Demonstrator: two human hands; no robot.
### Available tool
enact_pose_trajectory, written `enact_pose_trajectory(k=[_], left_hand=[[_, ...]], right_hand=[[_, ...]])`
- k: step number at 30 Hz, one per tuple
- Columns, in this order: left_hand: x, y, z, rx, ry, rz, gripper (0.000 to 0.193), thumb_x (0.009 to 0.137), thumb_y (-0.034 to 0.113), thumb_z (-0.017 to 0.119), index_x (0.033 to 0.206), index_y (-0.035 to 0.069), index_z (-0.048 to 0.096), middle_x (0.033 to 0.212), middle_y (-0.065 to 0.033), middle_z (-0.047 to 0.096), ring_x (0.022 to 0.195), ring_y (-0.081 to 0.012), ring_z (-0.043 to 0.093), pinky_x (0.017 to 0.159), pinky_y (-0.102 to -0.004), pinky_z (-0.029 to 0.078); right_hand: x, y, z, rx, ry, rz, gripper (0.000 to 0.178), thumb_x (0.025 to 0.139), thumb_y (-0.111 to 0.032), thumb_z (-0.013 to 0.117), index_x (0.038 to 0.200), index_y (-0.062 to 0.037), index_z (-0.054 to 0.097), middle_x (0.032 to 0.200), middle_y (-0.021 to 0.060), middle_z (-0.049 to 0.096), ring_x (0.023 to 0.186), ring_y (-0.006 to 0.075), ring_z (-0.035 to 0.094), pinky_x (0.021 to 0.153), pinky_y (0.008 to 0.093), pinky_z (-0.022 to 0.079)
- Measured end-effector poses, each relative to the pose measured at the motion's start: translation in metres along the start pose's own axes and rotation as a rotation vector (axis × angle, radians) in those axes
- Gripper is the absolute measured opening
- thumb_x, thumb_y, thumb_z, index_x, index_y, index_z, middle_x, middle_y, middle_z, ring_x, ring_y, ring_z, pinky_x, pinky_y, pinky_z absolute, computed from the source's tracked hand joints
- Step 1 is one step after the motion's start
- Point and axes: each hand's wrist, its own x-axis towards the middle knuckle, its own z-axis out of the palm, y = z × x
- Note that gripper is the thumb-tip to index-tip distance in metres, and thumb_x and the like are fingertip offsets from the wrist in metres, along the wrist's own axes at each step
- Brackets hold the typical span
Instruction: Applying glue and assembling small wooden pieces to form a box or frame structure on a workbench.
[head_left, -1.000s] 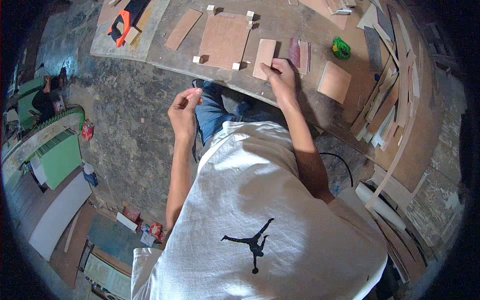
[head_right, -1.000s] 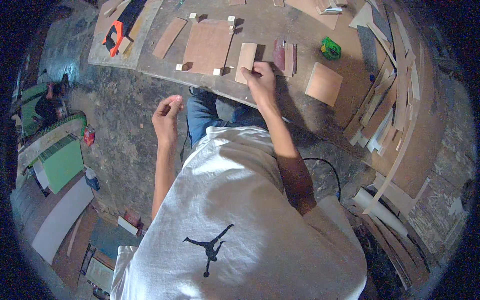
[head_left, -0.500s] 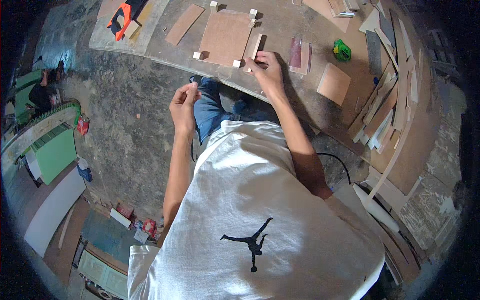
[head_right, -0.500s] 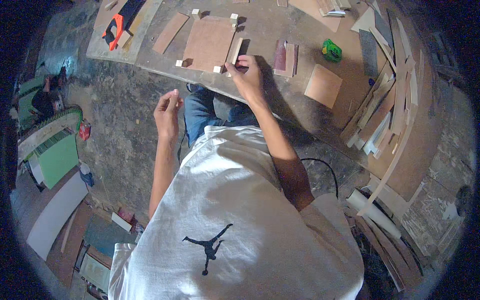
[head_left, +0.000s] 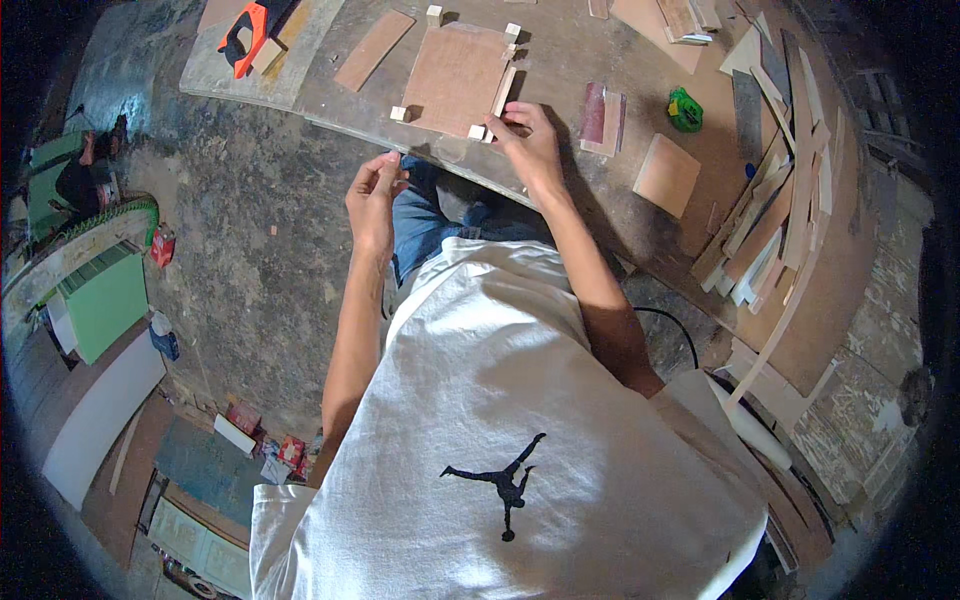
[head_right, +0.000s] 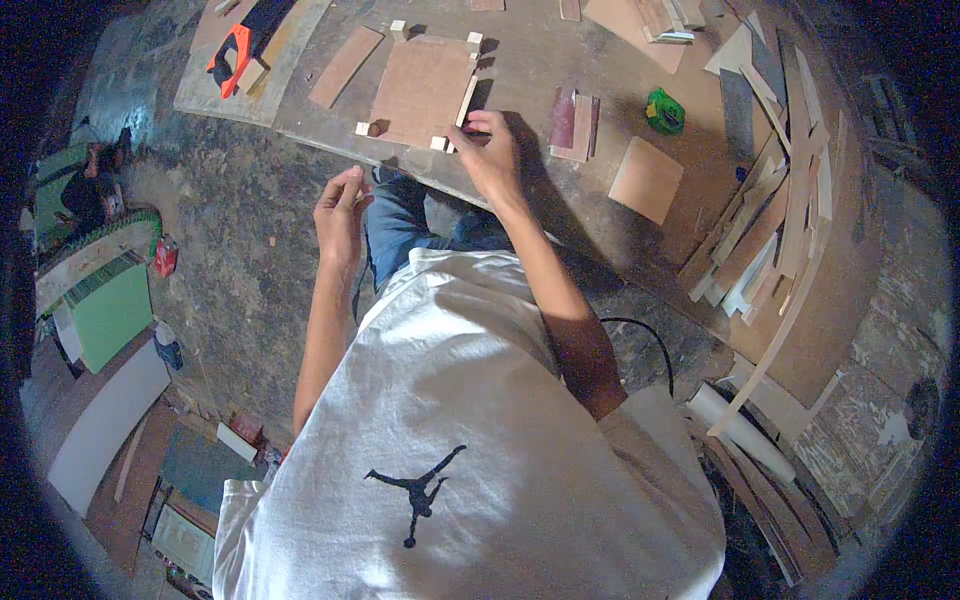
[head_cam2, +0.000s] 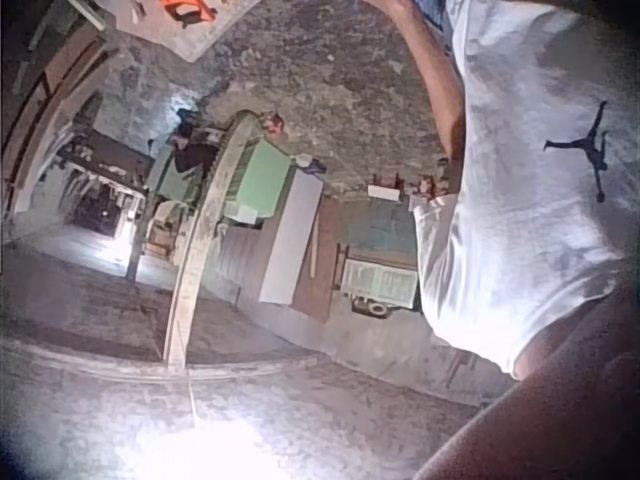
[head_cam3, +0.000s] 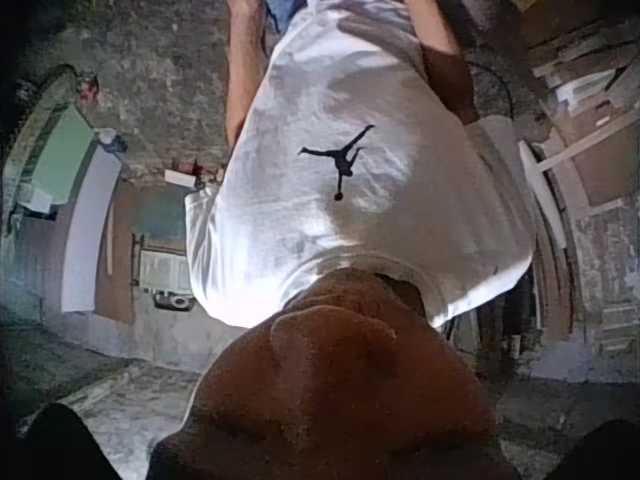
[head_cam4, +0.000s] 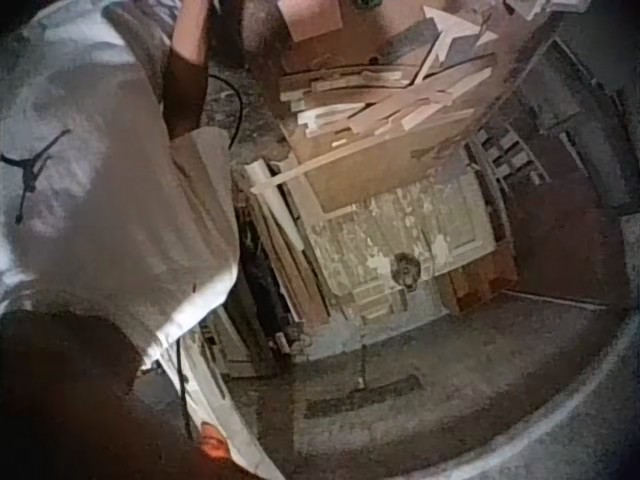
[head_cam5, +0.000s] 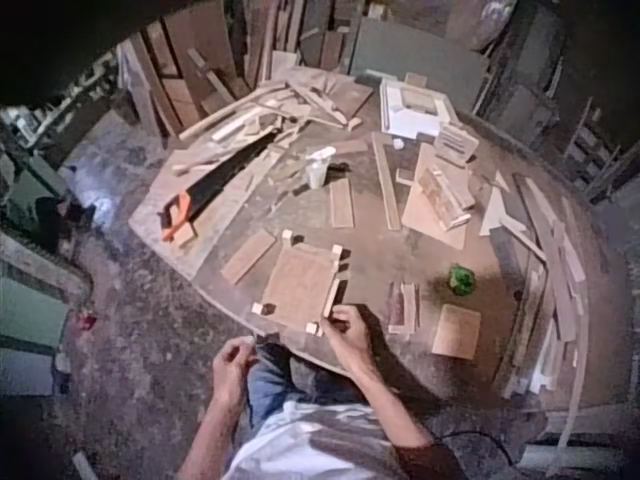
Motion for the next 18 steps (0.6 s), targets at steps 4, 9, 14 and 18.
enact_pose_trajectory(k=[4, 9, 14, 18], left_hand=[[0.005, -0.004, -0.003, -0.030, -0.017, 0.010, 0.020, 0.097, 0.019, 0.068, 0.108, 0.003, 0.069, 0.095, -0.0034, 0.068, 0.085, -0.0112, 0.063, 0.079, -0.0262, 0.050], [0.013, -0.008, -0.001, -0.084, -0.030, 0.117, 0.021, 0.094, 0.009, 0.070, 0.111, -0.004, 0.068, 0.102, -0.0087, 0.070, 0.092, -0.0143, 0.066, 0.086, -0.0273, 0.053], [0.014, -0.001, 0.002, -0.080, -0.052, 0.090, 0.025, 0.095, 0.008, 0.069, 0.116, -0.006, 0.067, 0.104, -0.0105, 0.071, 0.091, -0.0154, 0.068, 0.088, -0.0275, 0.055], [0.017, 0.006, 0.005, 0.035, -0.003, 0.208, 0.023, 0.098, 0.012, 0.066, 0.112, -0.006, 0.068, 0.098, -0.0108, 0.072, 0.085, -0.0139, 0.068, 0.081, -0.0272, 0.055]], right_hand=[[0.002, -0.001, 0.000, 0.015, -0.039, -0.019, 0.050, 0.080, -0.027, 0.083, 0.116, 0.0000, 0.061, 0.107, 0.0158, 0.068, 0.094, 0.0222, 0.065, 0.083, 0.0337, 0.053], [0.002, -0.007, -0.001, -0.052, -0.079, -0.008, 0.046, 0.087, -0.022, 0.079, 0.121, -0.0002, 0.057, 0.112, 0.0142, 0.063, 0.094, 0.0189, 0.064, 0.076, 0.0303, 0.057], [-0.002, -0.019, -0.005, -0.053, -0.087, 0.031, 0.050, 0.087, -0.025, 0.080, 0.123, -0.0002, 0.056, 0.114, 0.0145, 0.063, 0.096, 0.0194, 0.063, 0.079, 0.0307, 0.055], [-0.003, -0.025, -0.007, -0.080, -0.060, 0.031, 0.052, 0.085, -0.021, 0.077, 0.126, 0.0012, 0.054, 0.111, 0.0177, 0.066, 0.097, 0.0237, 0.066, 0.084, 0.0352, 0.054]])
